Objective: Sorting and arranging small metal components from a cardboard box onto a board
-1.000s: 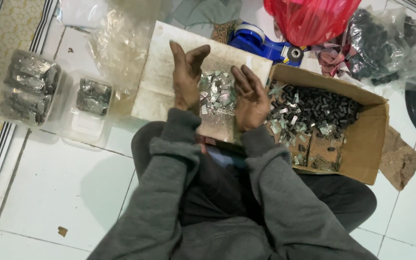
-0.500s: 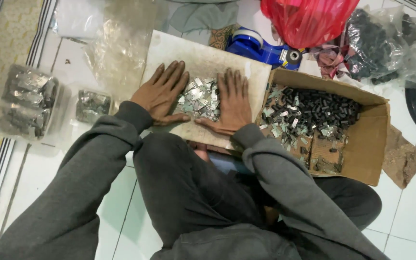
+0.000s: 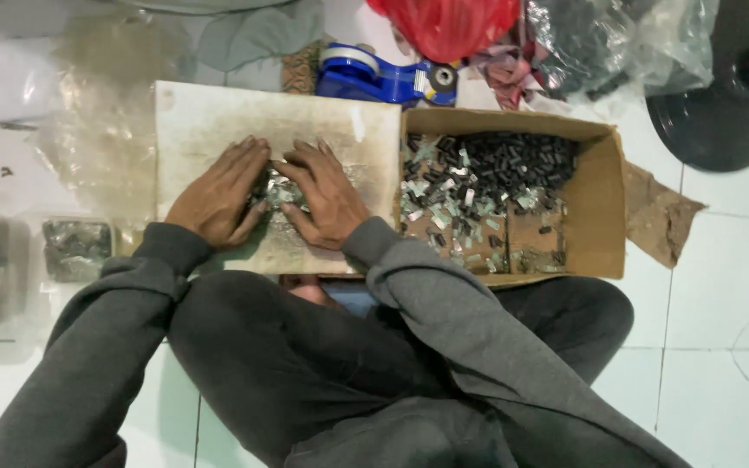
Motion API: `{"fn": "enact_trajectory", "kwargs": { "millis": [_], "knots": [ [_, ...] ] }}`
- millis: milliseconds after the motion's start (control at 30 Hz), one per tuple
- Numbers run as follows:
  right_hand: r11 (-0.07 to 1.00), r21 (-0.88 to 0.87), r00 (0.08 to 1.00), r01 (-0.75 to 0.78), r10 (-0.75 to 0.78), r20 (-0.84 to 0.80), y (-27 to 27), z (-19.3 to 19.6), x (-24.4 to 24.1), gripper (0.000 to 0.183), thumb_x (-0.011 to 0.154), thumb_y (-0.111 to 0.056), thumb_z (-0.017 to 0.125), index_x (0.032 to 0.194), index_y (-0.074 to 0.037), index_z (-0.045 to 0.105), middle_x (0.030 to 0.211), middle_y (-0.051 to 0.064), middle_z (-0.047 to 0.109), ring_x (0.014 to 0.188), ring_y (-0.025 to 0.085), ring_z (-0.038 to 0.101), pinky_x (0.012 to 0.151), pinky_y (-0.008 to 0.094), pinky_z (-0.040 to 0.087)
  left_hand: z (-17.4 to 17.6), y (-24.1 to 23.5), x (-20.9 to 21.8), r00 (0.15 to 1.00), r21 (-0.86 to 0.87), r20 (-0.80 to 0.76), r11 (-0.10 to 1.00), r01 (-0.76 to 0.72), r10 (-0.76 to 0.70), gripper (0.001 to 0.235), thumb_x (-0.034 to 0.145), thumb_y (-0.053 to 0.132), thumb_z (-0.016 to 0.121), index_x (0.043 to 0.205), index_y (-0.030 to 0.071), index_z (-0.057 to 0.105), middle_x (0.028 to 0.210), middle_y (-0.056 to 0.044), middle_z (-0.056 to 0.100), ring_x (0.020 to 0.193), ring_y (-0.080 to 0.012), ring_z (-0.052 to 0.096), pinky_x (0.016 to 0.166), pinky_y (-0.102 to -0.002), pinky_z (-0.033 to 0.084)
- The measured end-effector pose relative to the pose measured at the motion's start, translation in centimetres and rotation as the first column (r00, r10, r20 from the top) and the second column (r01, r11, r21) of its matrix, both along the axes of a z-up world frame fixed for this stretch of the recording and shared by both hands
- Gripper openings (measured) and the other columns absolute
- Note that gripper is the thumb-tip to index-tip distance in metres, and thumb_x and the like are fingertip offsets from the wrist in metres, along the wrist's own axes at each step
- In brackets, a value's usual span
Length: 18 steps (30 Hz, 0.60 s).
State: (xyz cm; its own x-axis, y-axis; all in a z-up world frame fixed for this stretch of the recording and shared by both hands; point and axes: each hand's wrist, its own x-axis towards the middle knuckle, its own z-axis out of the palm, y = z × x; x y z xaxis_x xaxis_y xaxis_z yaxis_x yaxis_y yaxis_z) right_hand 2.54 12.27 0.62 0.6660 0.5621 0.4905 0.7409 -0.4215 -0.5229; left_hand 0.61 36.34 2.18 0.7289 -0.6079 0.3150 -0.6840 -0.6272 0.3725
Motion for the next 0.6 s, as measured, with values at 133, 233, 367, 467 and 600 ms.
{"fn": "enact_trajectory", "kwargs": {
  "millis": [133,233,367,467,600],
  "knots": [
    [0.998,0.05,0.999,0.041,-0.04,-0.021,-0.9,3.0,-1.5,0.062,0.102,-0.047,0.058,0.155,-0.017,0.046,0.155,0.016,0.047,0.154,0.044,0.036,0.13,0.065,0.015,1.9,-0.2,0.0,0.999,-0.114,0.034,0.993,0.01,-0.006,0.086,0.095,0.043,0.057,0.155,-0.014,0.036,0.152,-0.039,0.043,0.145,-0.0556,0.038,0.123,-0.058,0.031],
    [0.984,0.173,0.999,0.048,-0.046,-0.016,-4.6,3.8,-1.2,0.058,0.102,-0.046,0.058,0.152,-0.017,0.049,0.154,0.013,0.049,0.152,0.041,0.04,0.131,0.063,0.018,5.4,-1.6,0.0,0.986,-0.097,0.113,0.989,-0.111,0.122,0.078,0.097,0.037,0.064,0.149,-0.017,0.046,0.153,-0.041,0.043,0.144,-0.0591,0.039,0.121,-0.06,0.034],
    [0.896,0.373,0.951,0.241,-0.141,-0.277,-15.7,7.4,0.7,0.029,0.102,-0.021,0.069,0.127,-0.006,0.068,0.11,0.014,0.069,0.11,0.035,0.067,0.098,0.048,0.048,8.0,-6.0,-0.9,0.964,-0.142,0.091,0.962,-0.234,0.248,0.044,0.102,0.025,0.064,0.139,0.001,0.062,0.141,-0.02,0.06,0.123,-0.0432,0.064,0.1,-0.048,0.053],
    [0.874,0.057,0.805,0.483,-0.417,-0.421,-27.5,6.5,3.2,0.016,0.102,-0.02,0.074,0.117,-0.015,0.078,0.094,0.006,0.076,0.093,0.028,0.076,0.081,0.04,0.06,9.8,-11.4,-1.6,0.976,-0.159,0.033,0.965,-0.208,0.215,0.03,0.098,0.028,0.069,0.122,0.01,0.072,0.121,-0.008,0.071,0.099,-0.0335,0.075,0.081,-0.038,0.06],
    [0.588,-0.601,0.525,0.542,-0.795,-0.304,-42.3,2.8,4.4,0.019,0.097,-0.03,0.075,0.112,-0.019,0.078,0.101,0.015,0.076,0.101,0.041,0.072,0.086,0.054,0.058,8.5,-20.1,-3.0,0.993,-0.36,-0.117,0.932,-0.051,0.01,0.028,0.091,0.027,0.068,0.111,0.008,0.071,0.101,-0.015,0.072,0.087,-0.0388,0.076,0.072,-0.044,0.062]
  ]
}}
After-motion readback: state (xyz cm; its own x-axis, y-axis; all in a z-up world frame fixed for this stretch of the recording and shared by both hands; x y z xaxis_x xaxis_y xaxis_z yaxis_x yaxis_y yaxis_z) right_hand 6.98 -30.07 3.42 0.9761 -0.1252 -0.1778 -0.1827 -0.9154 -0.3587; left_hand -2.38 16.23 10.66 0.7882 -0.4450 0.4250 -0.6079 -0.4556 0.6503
